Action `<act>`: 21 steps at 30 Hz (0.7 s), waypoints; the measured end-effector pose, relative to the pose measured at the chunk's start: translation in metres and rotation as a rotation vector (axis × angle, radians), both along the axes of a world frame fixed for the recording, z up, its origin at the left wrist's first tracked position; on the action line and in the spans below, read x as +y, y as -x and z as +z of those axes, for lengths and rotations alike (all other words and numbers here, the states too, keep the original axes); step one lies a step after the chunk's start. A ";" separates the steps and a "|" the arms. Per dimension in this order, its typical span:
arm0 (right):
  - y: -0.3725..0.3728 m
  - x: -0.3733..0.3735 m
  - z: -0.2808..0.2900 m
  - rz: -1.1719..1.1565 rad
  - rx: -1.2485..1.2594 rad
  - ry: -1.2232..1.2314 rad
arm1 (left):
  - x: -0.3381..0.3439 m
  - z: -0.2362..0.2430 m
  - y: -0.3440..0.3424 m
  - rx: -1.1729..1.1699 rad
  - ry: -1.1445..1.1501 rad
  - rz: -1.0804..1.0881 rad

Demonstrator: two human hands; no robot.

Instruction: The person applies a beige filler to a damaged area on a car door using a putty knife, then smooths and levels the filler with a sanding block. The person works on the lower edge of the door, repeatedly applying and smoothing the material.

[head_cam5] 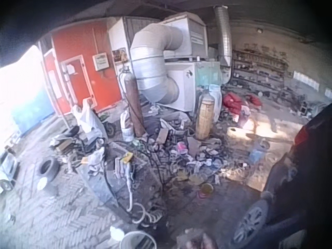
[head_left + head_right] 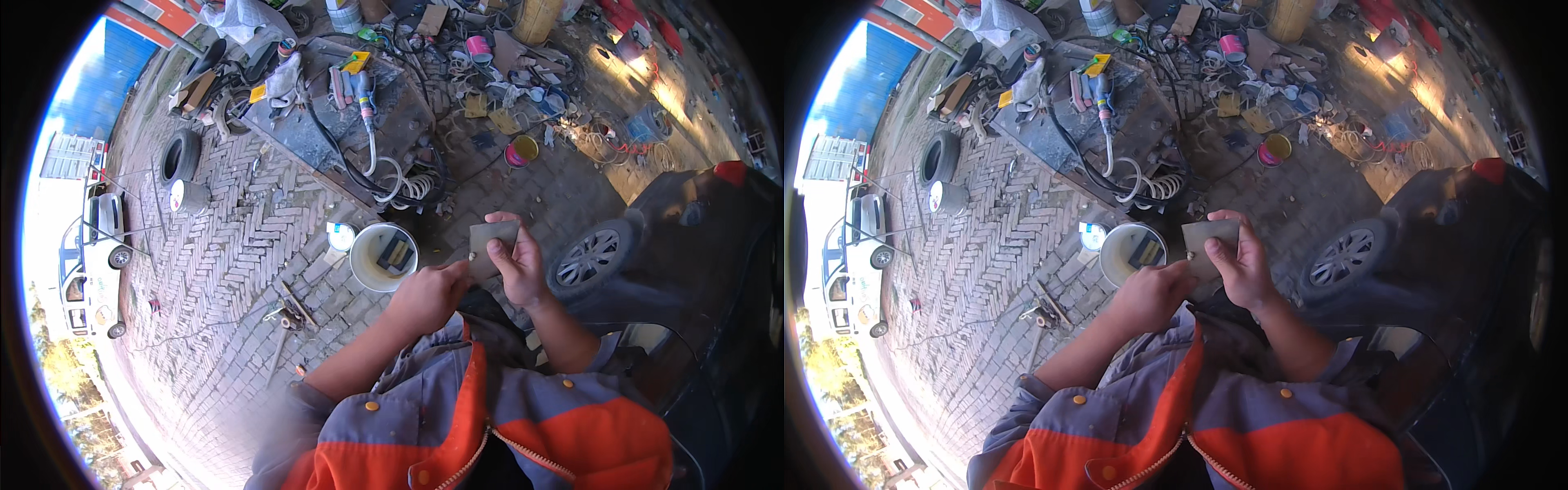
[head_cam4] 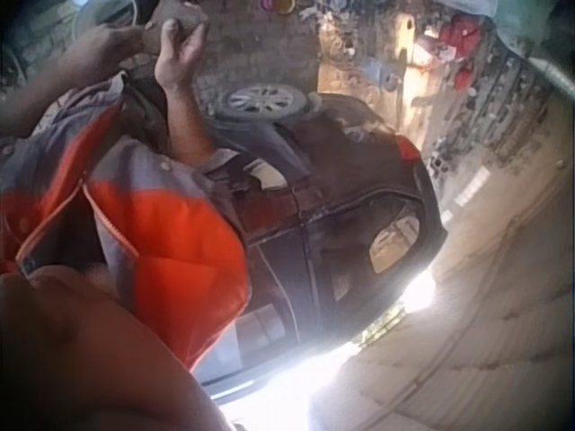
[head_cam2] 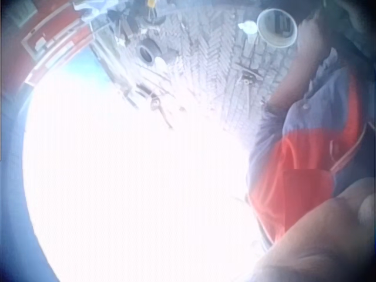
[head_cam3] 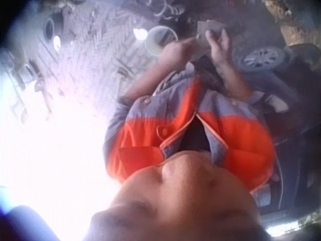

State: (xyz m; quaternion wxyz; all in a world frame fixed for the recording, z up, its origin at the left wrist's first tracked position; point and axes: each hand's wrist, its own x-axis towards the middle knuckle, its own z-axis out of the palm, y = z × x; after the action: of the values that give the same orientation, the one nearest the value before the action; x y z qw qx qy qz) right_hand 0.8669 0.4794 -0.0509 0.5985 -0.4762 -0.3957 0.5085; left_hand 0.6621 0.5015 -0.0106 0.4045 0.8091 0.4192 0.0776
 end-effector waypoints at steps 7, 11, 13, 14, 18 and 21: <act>0.036 0.021 0.042 0.101 0.041 -0.141 | -0.014 -0.010 0.078 -0.685 0.698 0.431; 0.084 0.022 0.044 0.448 -0.153 0.033 | -0.021 -0.016 0.114 -0.880 0.586 0.562; 0.096 0.034 0.039 0.589 -0.309 0.093 | -0.021 -0.026 0.138 -0.964 0.582 0.612; 0.105 0.042 0.040 0.612 -0.358 0.119 | -0.025 -0.028 0.149 -1.006 0.578 0.642; 0.179 0.073 0.058 0.618 0.233 0.085 | -0.050 -0.048 0.177 -0.960 0.493 0.737; 0.207 0.089 0.030 1.002 -0.136 0.225 | -0.066 -0.043 0.197 -1.015 0.443 1.030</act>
State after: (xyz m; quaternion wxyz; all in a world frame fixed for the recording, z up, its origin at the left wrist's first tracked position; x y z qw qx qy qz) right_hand 0.6596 0.5683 -0.0210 0.1995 -0.3214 -0.5562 0.7400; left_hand 0.4655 0.4351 -0.0533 0.6138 0.2755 0.5124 0.5337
